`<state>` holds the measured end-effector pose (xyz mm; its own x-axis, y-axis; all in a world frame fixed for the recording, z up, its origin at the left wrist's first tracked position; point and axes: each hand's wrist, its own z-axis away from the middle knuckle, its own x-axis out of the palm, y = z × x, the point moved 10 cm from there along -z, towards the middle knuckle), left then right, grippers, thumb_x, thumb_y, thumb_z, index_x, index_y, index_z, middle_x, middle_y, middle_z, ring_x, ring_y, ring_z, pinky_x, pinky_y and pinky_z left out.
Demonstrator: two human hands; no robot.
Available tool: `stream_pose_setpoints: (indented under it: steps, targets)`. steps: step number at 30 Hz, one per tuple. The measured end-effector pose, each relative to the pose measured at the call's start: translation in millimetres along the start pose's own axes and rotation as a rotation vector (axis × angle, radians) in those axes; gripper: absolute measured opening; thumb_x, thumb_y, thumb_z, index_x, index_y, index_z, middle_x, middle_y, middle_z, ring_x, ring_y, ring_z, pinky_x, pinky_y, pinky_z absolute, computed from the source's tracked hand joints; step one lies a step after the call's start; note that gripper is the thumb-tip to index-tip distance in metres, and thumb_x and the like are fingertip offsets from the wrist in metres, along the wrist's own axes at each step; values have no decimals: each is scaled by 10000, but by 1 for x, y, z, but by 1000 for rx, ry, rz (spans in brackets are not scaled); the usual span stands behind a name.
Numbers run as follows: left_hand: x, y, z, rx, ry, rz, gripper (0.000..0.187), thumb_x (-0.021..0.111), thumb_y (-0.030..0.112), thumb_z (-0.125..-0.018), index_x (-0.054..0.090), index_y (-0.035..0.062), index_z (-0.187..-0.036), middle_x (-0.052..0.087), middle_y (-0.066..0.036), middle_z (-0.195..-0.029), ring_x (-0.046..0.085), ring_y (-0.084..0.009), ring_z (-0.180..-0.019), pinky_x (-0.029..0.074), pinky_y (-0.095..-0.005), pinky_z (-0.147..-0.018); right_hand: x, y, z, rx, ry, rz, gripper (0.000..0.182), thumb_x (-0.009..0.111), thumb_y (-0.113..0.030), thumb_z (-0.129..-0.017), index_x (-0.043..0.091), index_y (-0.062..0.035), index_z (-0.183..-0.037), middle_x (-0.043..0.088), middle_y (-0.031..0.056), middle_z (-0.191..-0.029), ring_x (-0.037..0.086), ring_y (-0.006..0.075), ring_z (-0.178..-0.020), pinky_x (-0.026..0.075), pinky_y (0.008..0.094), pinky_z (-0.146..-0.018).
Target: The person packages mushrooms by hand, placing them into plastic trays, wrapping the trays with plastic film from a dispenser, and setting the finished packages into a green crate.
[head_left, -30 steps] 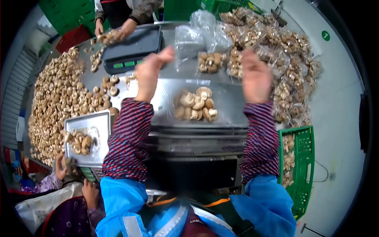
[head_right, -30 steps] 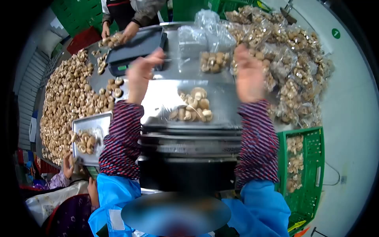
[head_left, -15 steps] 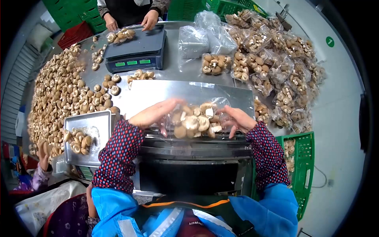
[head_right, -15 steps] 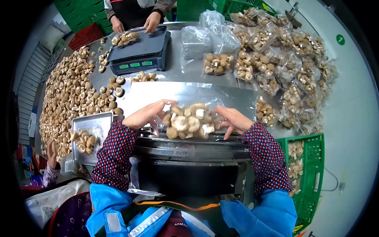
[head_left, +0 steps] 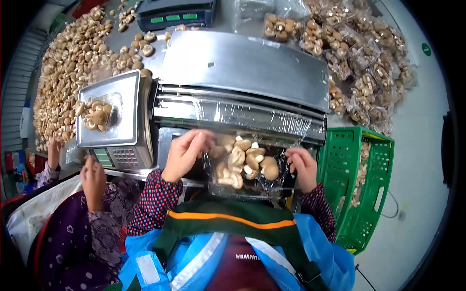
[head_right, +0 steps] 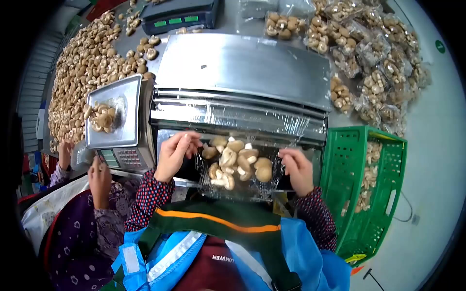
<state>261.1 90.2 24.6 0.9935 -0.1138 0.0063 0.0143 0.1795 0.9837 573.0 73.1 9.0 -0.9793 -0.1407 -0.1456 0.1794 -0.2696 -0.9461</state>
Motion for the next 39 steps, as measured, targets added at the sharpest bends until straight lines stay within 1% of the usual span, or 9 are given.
stream_pose_setpoints:
  steps: [3, 8, 17, 21, 23, 26, 31, 33, 39]
  targets:
    - [-32, -18, 23, 24, 270, -102, 216, 503, 176, -933, 607, 12, -1027, 621, -17, -815, 494, -35, -635, 405, -160, -559, -13, 15, 22, -47, 176, -23, 217, 501, -106, -909, 529, -25, -1109, 539, -7, -852, 467, 18, -683, 384, 168, -575]
    - [-17, -67, 35, -328, 168, -20, 490, 565, 272, -901, 389, 5, -1272, 549, -109, -1093, 538, -140, -909, 460, -253, -740, 1, 59, 45, 275, 159, -78, 507, 457, -292, -930, 267, -57, -1337, 429, 79, -1146, 495, 124, -897, 481, 241, -684]
    - [12, -74, 9, -189, 277, -47, 415, 599, 254, -868, 489, -25, -1154, 534, -43, -801, 495, -99, -713, 419, -229, -647, 54, 55, 3, 126, 113, -28, 411, 555, -197, -898, 472, 63, -1205, 588, 105, -931, 551, 115, -810, 460, 257, -735]
    - [28, -44, 22, -91, 191, -241, 176, 571, 145, -869, 617, 15, -979, 562, -99, -907, 535, -183, -854, 429, -281, -761, 76, 28, 8, -7, -36, 470, 274, 499, -255, -905, 621, -134, -1117, 574, 93, -968, 446, 274, -929, 334, 357, -886]
    - [32, -36, 23, 108, 152, -228, 168, 567, 123, -870, 613, -3, -972, 584, -106, -950, 561, -173, -876, 438, -260, -778, 82, 14, 11, 15, -66, 526, 246, 506, -217, -902, 635, -88, -1067, 575, 87, -974, 461, 255, -957, 347, 343, -882]
    - [40, -54, 31, -149, 82, 270, 146, 558, 88, -870, 608, -20, -954, 611, -118, -970, 591, -184, -877, 444, -246, -795, 80, 13, 13, -32, -8, 68, 223, 514, -175, -895, 633, -39, -1025, 585, 80, -973, 465, 251, -991, 354, 325, -885]
    - [36, 72, 34, 759, -93, -167, 141, 545, -32, -703, 596, 1, -830, 642, -138, -923, 628, -293, -900, 468, -373, -832, 76, -84, 32, -792, -24, 285, 228, 504, -48, -760, 630, 8, -942, 591, 146, -1024, 520, 310, -972, 412, 388, -860]
    - [45, 76, 38, 814, -312, -292, 90, 521, 24, -796, 592, 5, -848, 641, -153, -926, 620, -305, -924, 439, -425, -866, 87, -91, 30, -850, -211, 369, 229, 511, -60, -759, 630, 11, -940, 590, 150, -1053, 511, 329, -1046, 406, 394, -891]
    - [14, -29, 17, 39, 5, 307, 206, 431, 140, -960, 534, 1, -1072, 633, -100, -1006, 607, -126, -894, 507, -263, -785, 80, -9, -7, -139, -11, -269, 239, 349, -51, -955, 509, 47, -1102, 595, 166, -1086, 575, 190, -996, 435, 304, -898]
